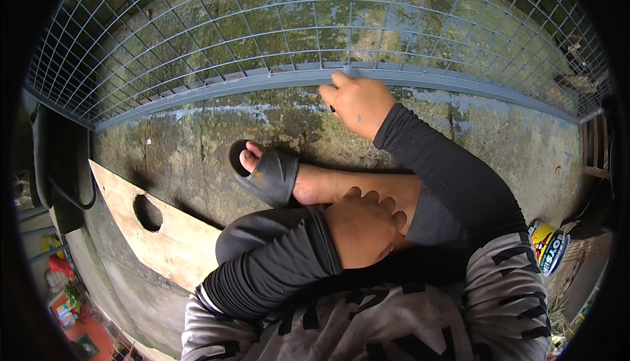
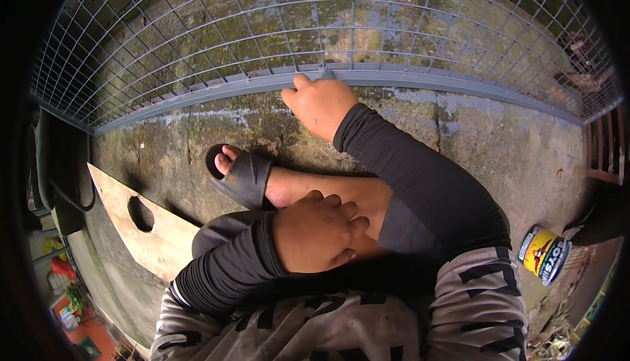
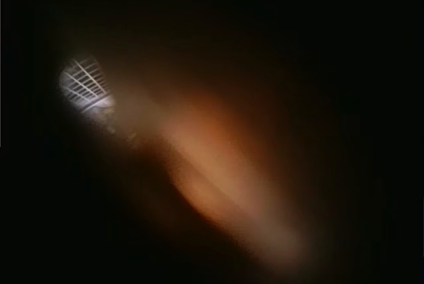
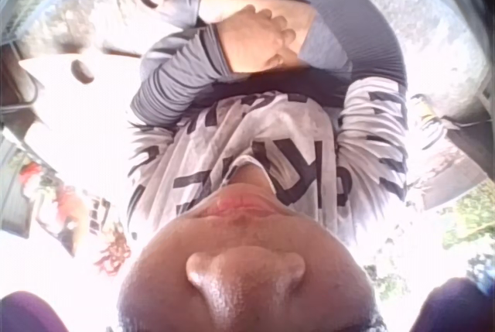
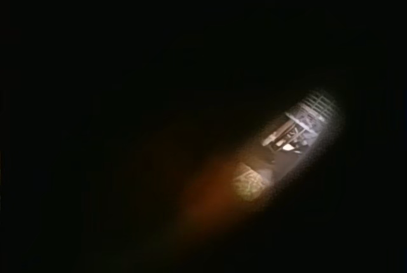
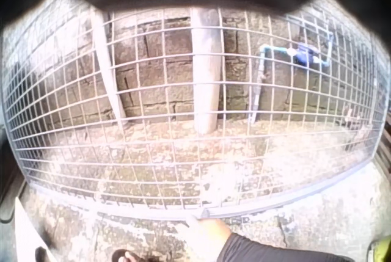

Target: The person sits on the ground and paints the lower edge of a metal wire fence using a small brush and a paint can. They repeatedly dip the brush into the paint and apply it along the fence base.

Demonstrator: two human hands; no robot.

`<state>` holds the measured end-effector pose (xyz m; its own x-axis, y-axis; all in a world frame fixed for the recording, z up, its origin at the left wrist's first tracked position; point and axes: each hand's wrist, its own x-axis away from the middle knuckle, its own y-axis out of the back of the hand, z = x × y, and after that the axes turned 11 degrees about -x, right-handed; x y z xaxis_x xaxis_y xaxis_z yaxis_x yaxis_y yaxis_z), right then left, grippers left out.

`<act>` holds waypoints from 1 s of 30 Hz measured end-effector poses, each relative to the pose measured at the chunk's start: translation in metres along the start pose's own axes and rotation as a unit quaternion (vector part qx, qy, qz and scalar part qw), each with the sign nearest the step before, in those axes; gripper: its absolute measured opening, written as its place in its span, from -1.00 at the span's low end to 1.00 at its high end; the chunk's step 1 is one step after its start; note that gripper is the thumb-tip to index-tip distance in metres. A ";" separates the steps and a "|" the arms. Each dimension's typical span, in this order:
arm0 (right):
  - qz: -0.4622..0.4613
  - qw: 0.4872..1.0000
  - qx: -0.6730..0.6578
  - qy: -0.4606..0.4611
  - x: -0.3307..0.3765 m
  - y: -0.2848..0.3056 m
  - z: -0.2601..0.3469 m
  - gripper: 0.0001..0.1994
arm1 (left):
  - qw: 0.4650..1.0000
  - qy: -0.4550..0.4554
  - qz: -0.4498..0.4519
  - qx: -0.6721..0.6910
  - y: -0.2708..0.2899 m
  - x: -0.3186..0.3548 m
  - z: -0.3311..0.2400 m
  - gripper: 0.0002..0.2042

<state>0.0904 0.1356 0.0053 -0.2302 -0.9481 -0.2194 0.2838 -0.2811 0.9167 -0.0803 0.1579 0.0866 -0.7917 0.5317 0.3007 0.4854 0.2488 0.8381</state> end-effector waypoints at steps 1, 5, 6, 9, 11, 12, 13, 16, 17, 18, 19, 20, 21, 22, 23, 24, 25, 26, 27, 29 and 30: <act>0.000 1.000 0.007 -0.017 0.000 0.004 0.002 -0.87 | 1.000 0.000 0.000 0.004 -0.001 0.000 0.000 -0.63; 0.018 1.000 -0.008 -0.002 0.004 0.013 0.019 -0.88 | 1.000 -0.002 0.007 0.015 0.001 0.001 -0.001 -0.62; 0.012 0.999 -0.020 0.024 0.004 0.007 0.021 -0.88 | 1.000 -0.002 0.011 0.018 0.002 0.001 -0.001 -0.62; 0.009 0.999 -0.020 0.045 0.001 -0.010 0.015 -0.88 | 1.000 -0.009 0.000 0.008 0.002 0.001 -0.002 -0.62; 0.019 1.000 -0.005 0.020 0.001 -0.010 0.009 -0.89 | 1.000 -0.009 -0.001 0.003 0.001 0.000 0.000 -0.62; 0.019 1.000 -0.002 0.006 0.003 -0.007 0.006 -0.90 | 1.000 -0.010 -0.001 0.000 0.001 0.000 0.000 -0.62; 0.019 1.000 -0.003 -0.005 0.004 -0.004 0.006 -0.90 | 1.000 -0.007 -0.001 -0.001 0.001 0.001 0.000 -0.62; 0.024 0.999 0.018 -0.025 0.007 0.006 0.010 -0.91 | 1.000 -0.002 0.004 0.003 0.002 0.002 0.000 -0.62; 0.022 0.999 0.016 -0.020 0.009 0.009 0.013 -0.91 | 1.000 -0.003 0.007 0.008 0.001 0.002 0.001 -0.62; 0.020 1.000 0.012 -0.016 0.010 0.009 0.014 -0.91 | 1.000 -0.004 0.010 0.014 0.000 0.002 0.001 -0.62; 0.007 1.000 -0.002 0.008 0.010 0.009 0.014 -0.91 | 1.000 -0.007 0.004 0.010 0.001 0.002 0.000 -0.62; -0.007 0.999 -0.017 0.031 0.009 0.007 0.014 -0.90 | 1.000 -0.009 -0.001 0.006 0.000 0.001 -0.001 -0.62; -0.020 0.998 -0.032 0.055 0.009 0.004 0.014 -0.90 | 1.000 -0.011 -0.007 0.003 0.000 0.001 -0.001 -0.62; -0.028 0.997 -0.033 0.058 0.007 -0.002 0.011 -0.90 | 1.000 -0.010 -0.006 0.002 0.000 0.001 -0.001 -0.61; -0.035 0.997 -0.034 0.060 0.004 -0.008 0.006 -0.90 | 1.000 -0.010 -0.006 0.001 -0.001 0.002 0.000 -0.61; -0.043 0.996 -0.035 0.063 0.002 -0.012 0.001 -0.90 | 1.000 -0.009 -0.005 0.000 0.000 0.002 0.000 -0.61; -0.025 0.998 -0.036 0.044 0.002 -0.011 -0.001 -0.90 | 1.000 -0.007 -0.001 -0.003 0.000 0.002 0.000 -0.60; -0.024 0.999 -0.032 0.032 0.003 -0.008 -0.003 -0.90 | 1.000 -0.005 0.003 -0.006 0.001 0.002 0.000 -0.60; -0.022 0.999 -0.027 0.020 0.005 -0.004 -0.006 -0.90 | 1.000 -0.003 0.007 -0.009 0.002 0.002 0.001 -0.60; -0.017 0.999 -0.032 0.000 0.008 0.003 -0.013 -0.89 | 1.000 -0.002 0.014 -0.010 0.002 0.000 0.001 -0.60; -0.014 1.000 -0.019 -0.009 0.009 0.005 -0.013 -0.89 | 1.000 -0.002 0.017 -0.011 0.002 -0.001 0.001 -0.59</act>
<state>0.1020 0.1235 0.0032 -0.2553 -0.9370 -0.2385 0.3122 -0.3133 0.8969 -0.0781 0.1592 0.0876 -0.7732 0.5431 0.3275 0.5042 0.2131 0.8369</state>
